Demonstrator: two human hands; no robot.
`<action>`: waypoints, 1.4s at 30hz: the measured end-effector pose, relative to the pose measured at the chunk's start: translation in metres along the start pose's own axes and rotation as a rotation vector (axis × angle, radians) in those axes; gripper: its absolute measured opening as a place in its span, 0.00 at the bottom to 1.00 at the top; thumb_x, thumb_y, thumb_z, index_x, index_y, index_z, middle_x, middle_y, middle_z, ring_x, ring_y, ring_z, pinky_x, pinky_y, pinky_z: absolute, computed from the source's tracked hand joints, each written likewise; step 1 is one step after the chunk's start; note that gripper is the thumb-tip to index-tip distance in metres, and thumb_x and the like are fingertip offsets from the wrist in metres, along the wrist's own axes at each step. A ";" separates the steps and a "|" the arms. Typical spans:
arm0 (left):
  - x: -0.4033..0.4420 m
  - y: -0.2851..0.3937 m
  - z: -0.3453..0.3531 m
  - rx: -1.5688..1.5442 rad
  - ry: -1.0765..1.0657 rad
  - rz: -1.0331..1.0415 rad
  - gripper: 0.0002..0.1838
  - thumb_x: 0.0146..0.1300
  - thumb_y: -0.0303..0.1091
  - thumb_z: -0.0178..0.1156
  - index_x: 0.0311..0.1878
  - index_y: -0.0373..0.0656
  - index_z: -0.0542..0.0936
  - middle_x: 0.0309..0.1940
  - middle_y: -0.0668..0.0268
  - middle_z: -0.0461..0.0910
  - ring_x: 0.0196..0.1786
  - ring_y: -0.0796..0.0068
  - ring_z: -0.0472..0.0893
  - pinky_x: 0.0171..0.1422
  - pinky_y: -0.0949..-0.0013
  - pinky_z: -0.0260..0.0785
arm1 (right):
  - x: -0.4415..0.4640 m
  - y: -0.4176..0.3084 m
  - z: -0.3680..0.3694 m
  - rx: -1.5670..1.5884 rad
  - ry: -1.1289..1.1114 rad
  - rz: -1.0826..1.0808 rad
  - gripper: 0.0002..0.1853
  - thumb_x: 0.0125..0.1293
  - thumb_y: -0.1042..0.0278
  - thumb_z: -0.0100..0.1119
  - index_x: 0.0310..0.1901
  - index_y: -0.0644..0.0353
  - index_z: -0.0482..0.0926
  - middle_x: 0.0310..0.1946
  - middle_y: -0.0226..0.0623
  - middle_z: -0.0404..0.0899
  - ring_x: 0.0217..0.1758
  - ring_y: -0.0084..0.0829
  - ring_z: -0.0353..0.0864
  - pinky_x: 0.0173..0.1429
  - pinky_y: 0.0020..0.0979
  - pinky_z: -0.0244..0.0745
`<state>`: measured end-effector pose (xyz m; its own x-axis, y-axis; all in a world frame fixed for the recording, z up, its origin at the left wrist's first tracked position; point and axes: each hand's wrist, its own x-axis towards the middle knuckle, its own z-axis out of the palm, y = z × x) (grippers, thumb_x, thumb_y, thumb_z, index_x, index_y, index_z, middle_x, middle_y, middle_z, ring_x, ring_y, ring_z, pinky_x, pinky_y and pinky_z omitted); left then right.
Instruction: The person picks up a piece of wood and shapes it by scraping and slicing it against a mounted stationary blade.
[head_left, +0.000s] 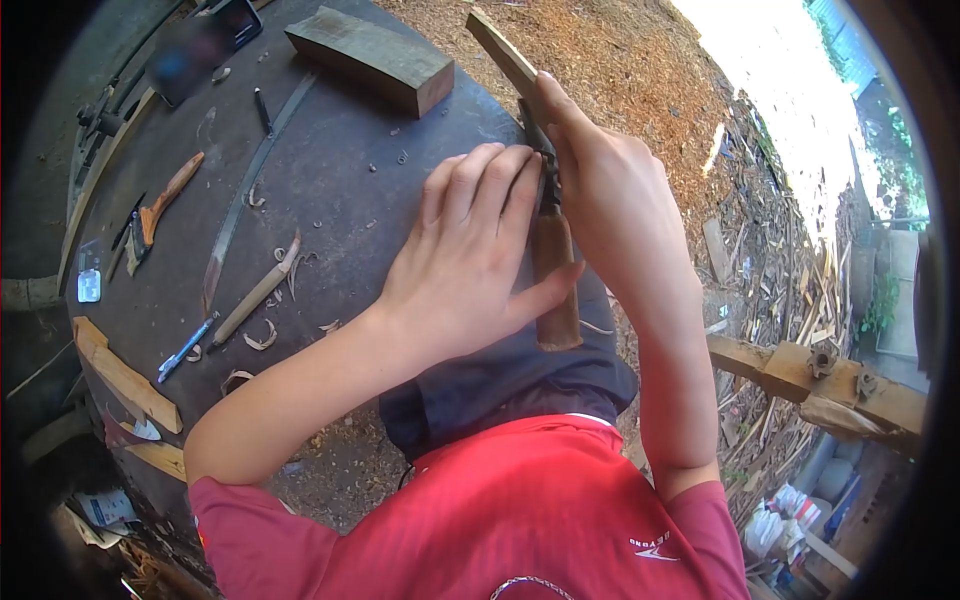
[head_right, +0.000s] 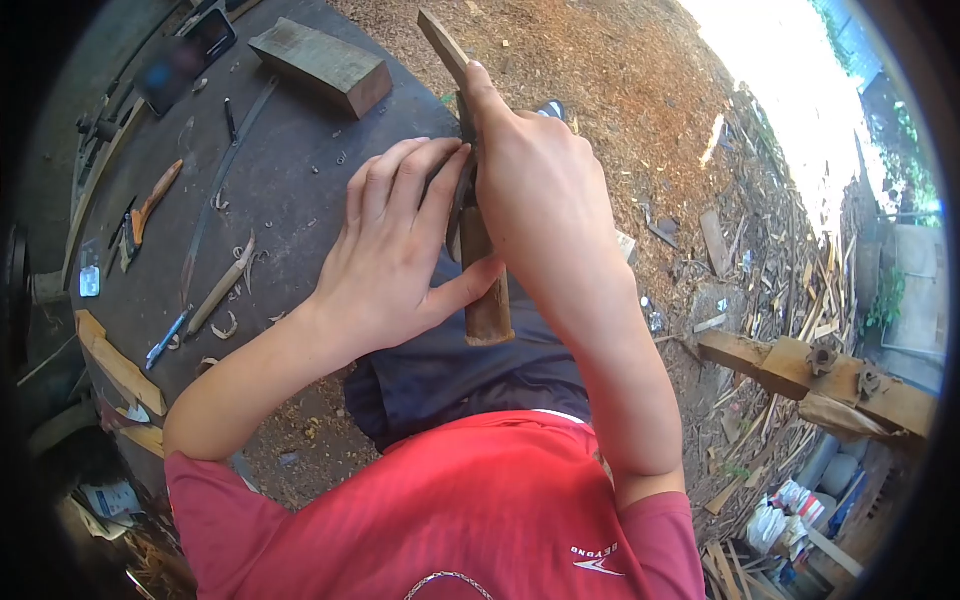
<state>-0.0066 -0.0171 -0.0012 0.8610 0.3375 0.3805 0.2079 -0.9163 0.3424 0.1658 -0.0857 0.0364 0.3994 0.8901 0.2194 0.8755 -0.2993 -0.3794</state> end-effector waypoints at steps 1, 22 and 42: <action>0.000 0.000 0.000 -0.009 0.005 -0.004 0.51 0.74 0.61 0.69 0.82 0.25 0.68 0.79 0.45 0.67 0.84 0.44 0.63 0.89 0.42 0.54 | 0.002 -0.001 -0.003 -0.005 -0.049 0.020 0.29 0.84 0.69 0.56 0.83 0.53 0.76 0.34 0.63 0.86 0.37 0.63 0.89 0.45 0.57 0.80; -0.001 -0.003 0.003 -0.054 0.022 -0.008 0.50 0.76 0.62 0.67 0.81 0.23 0.67 0.80 0.45 0.65 0.84 0.44 0.61 0.89 0.41 0.54 | -0.056 -0.006 -0.044 -0.012 -0.085 -0.001 0.34 0.80 0.78 0.57 0.86 0.55 0.71 0.33 0.60 0.86 0.35 0.58 0.91 0.41 0.58 0.78; -0.003 -0.002 0.005 0.002 0.064 0.030 0.49 0.79 0.62 0.65 0.81 0.22 0.67 0.79 0.44 0.64 0.84 0.42 0.60 0.90 0.42 0.53 | -0.005 -0.001 -0.012 -0.030 -0.076 0.013 0.33 0.81 0.75 0.55 0.86 0.51 0.70 0.36 0.62 0.88 0.40 0.64 0.91 0.43 0.60 0.80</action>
<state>-0.0072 -0.0179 -0.0072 0.8356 0.3226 0.4447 0.1832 -0.9267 0.3280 0.1657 -0.0943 0.0463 0.3899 0.9092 0.1457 0.8787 -0.3201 -0.3542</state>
